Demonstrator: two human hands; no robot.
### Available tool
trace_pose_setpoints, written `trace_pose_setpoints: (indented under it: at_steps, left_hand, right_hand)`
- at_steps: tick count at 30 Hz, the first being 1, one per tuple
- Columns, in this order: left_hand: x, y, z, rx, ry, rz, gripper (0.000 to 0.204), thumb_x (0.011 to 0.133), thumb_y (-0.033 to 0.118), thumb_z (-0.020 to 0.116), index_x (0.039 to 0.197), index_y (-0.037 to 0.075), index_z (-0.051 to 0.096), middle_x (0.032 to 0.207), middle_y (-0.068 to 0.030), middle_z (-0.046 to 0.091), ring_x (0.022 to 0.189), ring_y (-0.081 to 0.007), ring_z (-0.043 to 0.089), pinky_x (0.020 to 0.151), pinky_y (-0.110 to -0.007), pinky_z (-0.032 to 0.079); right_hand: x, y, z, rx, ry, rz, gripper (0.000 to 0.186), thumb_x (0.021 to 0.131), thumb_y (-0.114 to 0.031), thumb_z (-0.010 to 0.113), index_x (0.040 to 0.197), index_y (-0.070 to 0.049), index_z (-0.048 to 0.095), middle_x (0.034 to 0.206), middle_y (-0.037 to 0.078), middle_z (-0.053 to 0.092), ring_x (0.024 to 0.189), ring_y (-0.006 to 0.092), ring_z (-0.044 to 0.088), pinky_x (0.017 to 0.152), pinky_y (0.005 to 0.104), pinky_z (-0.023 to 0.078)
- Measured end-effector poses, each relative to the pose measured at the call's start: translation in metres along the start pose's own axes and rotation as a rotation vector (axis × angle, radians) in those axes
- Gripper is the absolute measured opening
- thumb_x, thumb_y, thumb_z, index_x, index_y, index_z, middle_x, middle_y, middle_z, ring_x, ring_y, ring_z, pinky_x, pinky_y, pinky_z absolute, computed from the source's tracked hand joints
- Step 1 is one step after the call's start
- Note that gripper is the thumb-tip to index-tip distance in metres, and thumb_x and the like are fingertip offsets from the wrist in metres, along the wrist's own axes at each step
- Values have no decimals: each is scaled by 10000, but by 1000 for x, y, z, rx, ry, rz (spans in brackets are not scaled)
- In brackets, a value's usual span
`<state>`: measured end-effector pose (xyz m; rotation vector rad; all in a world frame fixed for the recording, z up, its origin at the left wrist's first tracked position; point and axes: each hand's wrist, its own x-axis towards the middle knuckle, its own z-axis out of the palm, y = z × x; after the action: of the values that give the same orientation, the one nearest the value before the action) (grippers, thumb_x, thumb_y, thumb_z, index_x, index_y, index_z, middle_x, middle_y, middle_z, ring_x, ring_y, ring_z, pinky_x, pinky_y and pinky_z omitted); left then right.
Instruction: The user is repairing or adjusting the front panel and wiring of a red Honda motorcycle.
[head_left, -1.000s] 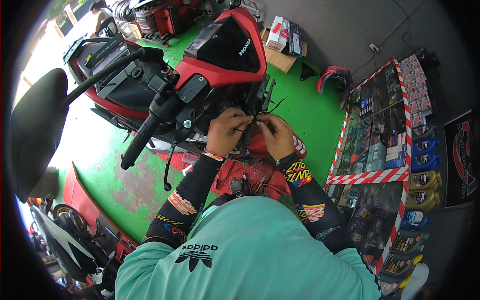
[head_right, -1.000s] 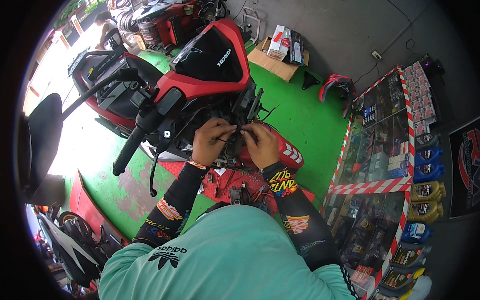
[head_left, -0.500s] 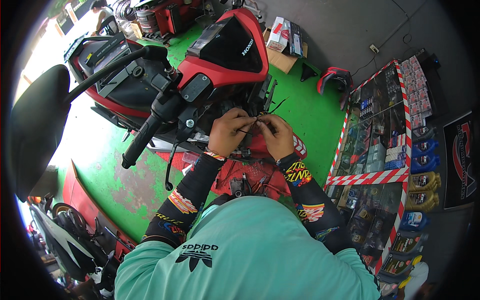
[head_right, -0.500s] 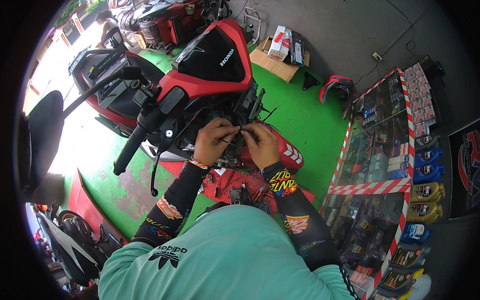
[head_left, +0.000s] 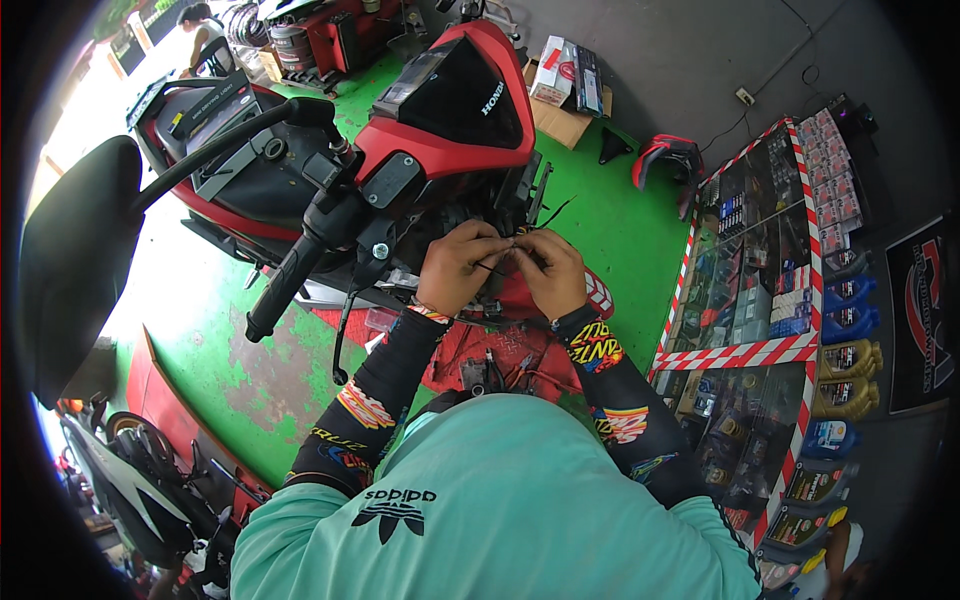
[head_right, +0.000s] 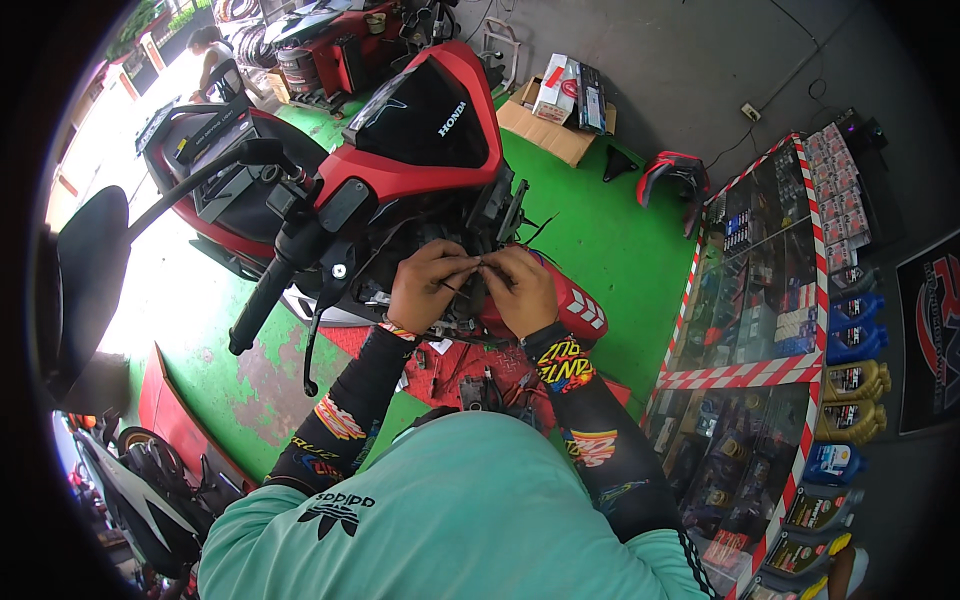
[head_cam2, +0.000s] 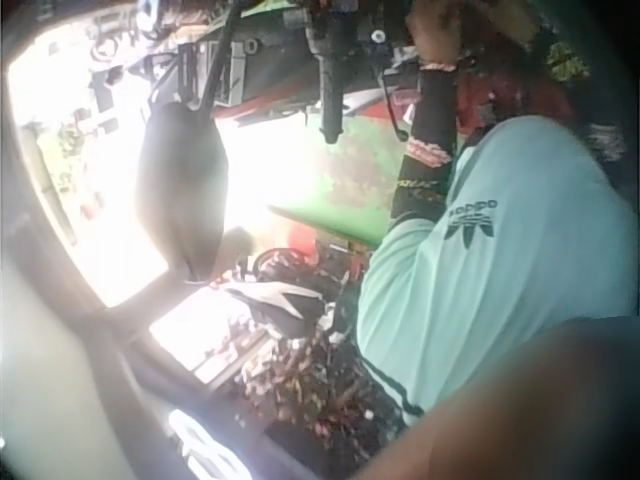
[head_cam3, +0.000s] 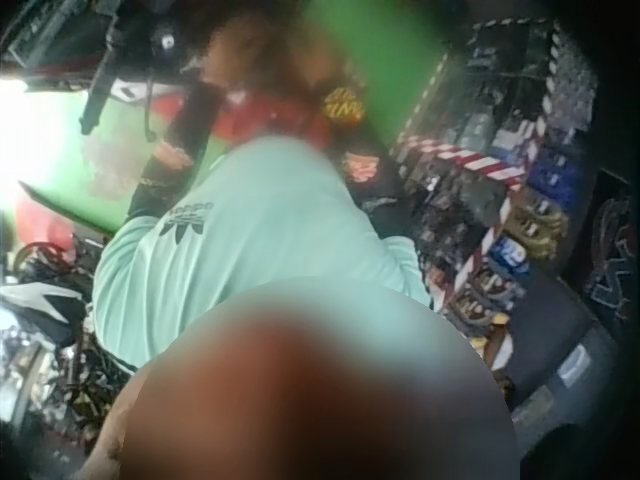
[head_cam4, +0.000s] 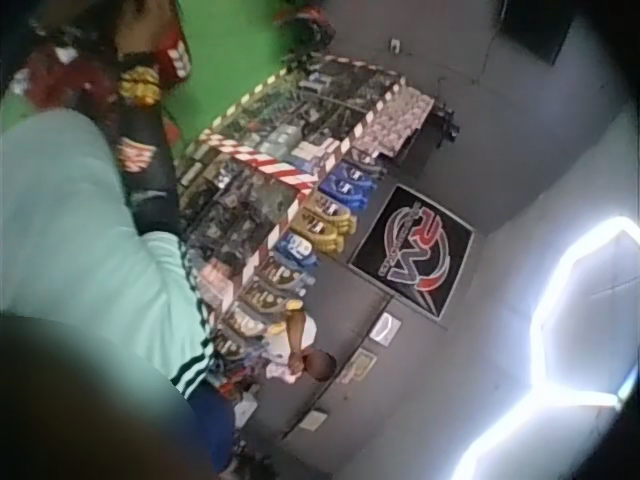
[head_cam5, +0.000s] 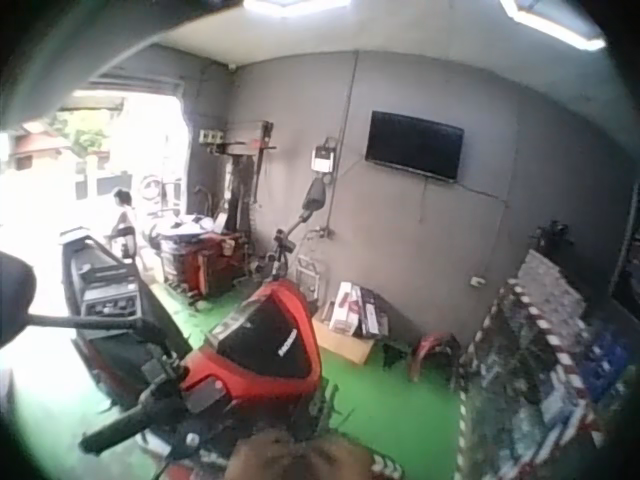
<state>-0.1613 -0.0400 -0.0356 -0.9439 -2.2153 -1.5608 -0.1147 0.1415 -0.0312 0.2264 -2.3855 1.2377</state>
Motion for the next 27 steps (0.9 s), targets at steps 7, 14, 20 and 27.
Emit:
trace_pose_setpoints:
  at_steps: [7, 14, 20, 27]
  left_hand:
    - [3, -4, -1, -74, -17, -28, 179, 817, 51, 769, 996, 50, 776, 941, -103, 717, 845, -257, 707, 745, -330, 558]
    - [6, -3, -1, -46, 9, 2, 158, 820, 65, 774, 974, 30, 767, 928, -105, 715, 836, -255, 705, 727, -332, 556]
    - [10, -2, -2, -48, 8, -34, 154, 819, 55, 757, 969, 25, 738, 947, -99, 703, 845, -256, 700, 730, -335, 553]
    - [27, 0, 6, 114, 143, -19, 167, 839, 71, 709, 1005, 83, 724, 955, -95, 673, 861, -293, 680, 723, -377, 546]
  right_hand:
    - [10, -1, -5, -64, -47, -71, 141, 853, -63, 729, 981, -7, 708, 908, 104, 688, 785, 247, 689, 688, 330, 541]
    - [15, -7, -10, 149, -166, 220, 164, 921, -106, 693, 1001, 37, 681, 850, 89, 727, 733, 119, 677, 661, 270, 527]
    - [22, -13, -16, 304, -158, 407, 150, 937, -104, 675, 945, 43, 646, 799, 58, 695, 697, 100, 650, 624, 266, 515]
    - [52, -17, -24, 372, -141, 505, 135, 957, -114, 657, 943, 19, 644, 788, 51, 681, 675, 107, 638, 607, 259, 512]
